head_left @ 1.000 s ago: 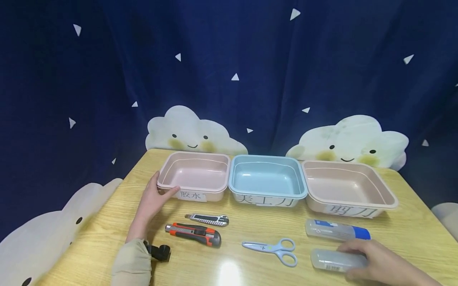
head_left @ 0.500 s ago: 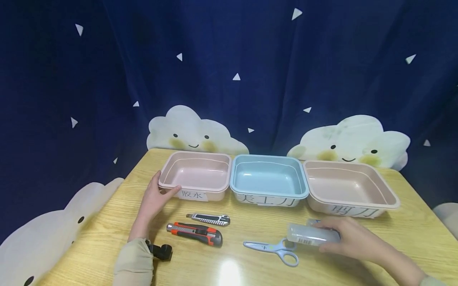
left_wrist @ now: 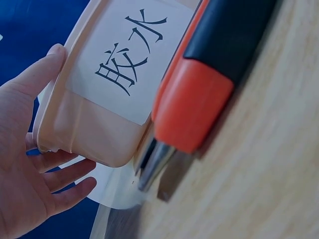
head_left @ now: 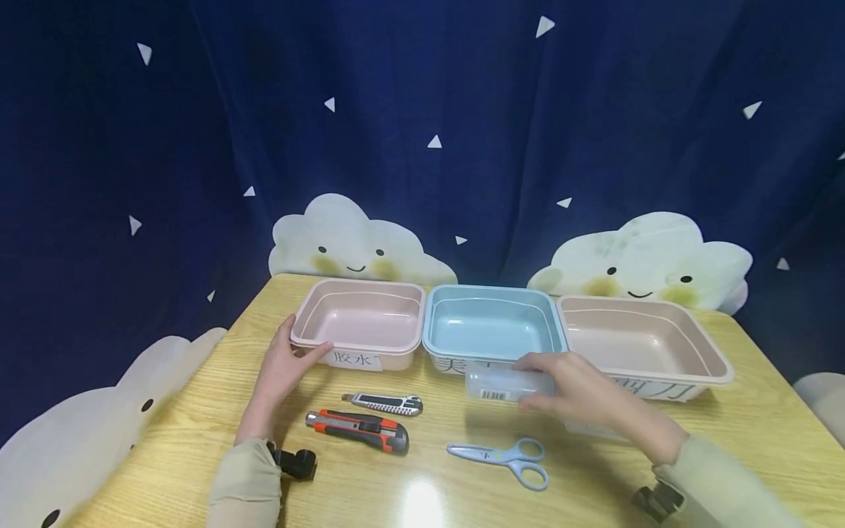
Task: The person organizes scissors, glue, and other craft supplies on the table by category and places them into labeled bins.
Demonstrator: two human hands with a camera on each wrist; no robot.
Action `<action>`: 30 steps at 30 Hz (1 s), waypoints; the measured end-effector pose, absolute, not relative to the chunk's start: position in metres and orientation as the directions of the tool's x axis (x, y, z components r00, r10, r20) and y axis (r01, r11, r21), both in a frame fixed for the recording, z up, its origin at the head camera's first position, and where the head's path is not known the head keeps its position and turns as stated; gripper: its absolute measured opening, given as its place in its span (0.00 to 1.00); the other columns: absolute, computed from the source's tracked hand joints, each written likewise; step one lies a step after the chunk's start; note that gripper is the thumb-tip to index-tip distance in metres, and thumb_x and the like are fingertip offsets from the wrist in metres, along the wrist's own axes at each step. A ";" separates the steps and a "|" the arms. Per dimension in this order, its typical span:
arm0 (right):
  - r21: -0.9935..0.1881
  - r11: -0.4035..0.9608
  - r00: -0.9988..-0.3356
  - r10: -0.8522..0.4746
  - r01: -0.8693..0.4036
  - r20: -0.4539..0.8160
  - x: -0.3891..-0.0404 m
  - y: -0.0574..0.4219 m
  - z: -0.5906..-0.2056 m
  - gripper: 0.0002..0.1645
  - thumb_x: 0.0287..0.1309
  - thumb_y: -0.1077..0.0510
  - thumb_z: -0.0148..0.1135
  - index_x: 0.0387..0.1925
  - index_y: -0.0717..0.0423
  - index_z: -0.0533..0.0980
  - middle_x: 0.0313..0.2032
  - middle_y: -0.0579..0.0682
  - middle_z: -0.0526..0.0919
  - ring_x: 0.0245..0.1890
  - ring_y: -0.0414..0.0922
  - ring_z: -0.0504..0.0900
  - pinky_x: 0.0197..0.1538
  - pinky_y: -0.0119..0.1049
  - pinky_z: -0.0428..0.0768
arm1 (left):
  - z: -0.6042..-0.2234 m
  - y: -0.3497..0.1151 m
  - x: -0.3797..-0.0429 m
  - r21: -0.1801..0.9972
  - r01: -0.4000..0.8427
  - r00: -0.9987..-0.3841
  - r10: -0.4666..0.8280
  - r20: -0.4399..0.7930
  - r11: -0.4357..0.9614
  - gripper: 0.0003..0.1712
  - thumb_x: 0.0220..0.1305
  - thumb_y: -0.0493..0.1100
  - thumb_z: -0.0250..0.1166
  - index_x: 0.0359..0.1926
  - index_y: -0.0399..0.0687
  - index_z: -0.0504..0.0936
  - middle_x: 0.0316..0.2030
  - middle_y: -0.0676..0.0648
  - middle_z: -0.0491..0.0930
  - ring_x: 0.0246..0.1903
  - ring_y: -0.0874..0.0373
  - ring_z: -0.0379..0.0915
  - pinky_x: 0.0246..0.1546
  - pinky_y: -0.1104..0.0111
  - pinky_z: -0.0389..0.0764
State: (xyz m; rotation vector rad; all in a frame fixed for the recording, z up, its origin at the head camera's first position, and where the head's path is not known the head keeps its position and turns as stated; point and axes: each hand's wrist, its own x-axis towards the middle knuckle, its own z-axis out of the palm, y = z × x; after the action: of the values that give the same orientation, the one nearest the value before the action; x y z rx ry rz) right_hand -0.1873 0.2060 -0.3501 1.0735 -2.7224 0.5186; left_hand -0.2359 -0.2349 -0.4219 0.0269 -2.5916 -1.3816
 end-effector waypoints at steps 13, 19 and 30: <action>-0.255 0.633 -0.677 -0.622 -0.731 0.393 -0.213 0.158 -0.344 0.22 0.46 0.48 0.68 0.43 0.54 0.77 0.37 0.46 0.83 0.37 0.40 0.79 0.41 0.37 0.78 | -0.420 -0.235 -0.236 0.828 0.089 -0.978 -0.108 0.178 0.553 0.55 0.49 0.60 0.67 0.69 0.47 0.47 0.61 0.37 0.61 0.56 0.43 0.64 0.55 0.51 0.70; -0.263 0.649 -0.690 -0.589 -0.714 0.422 -0.223 0.135 -0.342 0.23 0.47 0.49 0.67 0.44 0.56 0.77 0.40 0.49 0.81 0.38 0.44 0.79 0.42 0.40 0.78 | -0.422 -0.235 -0.236 0.831 0.087 -0.978 -0.110 0.175 0.549 0.55 0.48 0.61 0.67 0.69 0.48 0.48 0.61 0.38 0.61 0.56 0.43 0.64 0.55 0.52 0.70; -0.299 0.682 -0.739 -0.558 -0.668 0.378 -0.244 0.088 -0.345 0.23 0.49 0.49 0.66 0.45 0.59 0.77 0.40 0.52 0.78 0.39 0.46 0.76 0.47 0.40 0.77 | -0.424 -0.237 -0.236 0.824 0.067 -0.980 -0.116 0.160 0.563 0.55 0.49 0.61 0.66 0.69 0.47 0.46 0.60 0.37 0.61 0.55 0.42 0.65 0.54 0.51 0.71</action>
State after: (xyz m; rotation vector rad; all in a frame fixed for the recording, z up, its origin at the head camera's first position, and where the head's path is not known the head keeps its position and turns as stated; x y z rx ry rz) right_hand -0.2445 0.0877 -0.3453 0.9817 -2.6390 0.6179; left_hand -0.2359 -0.2373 -0.4235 0.0411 -2.5998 -1.3822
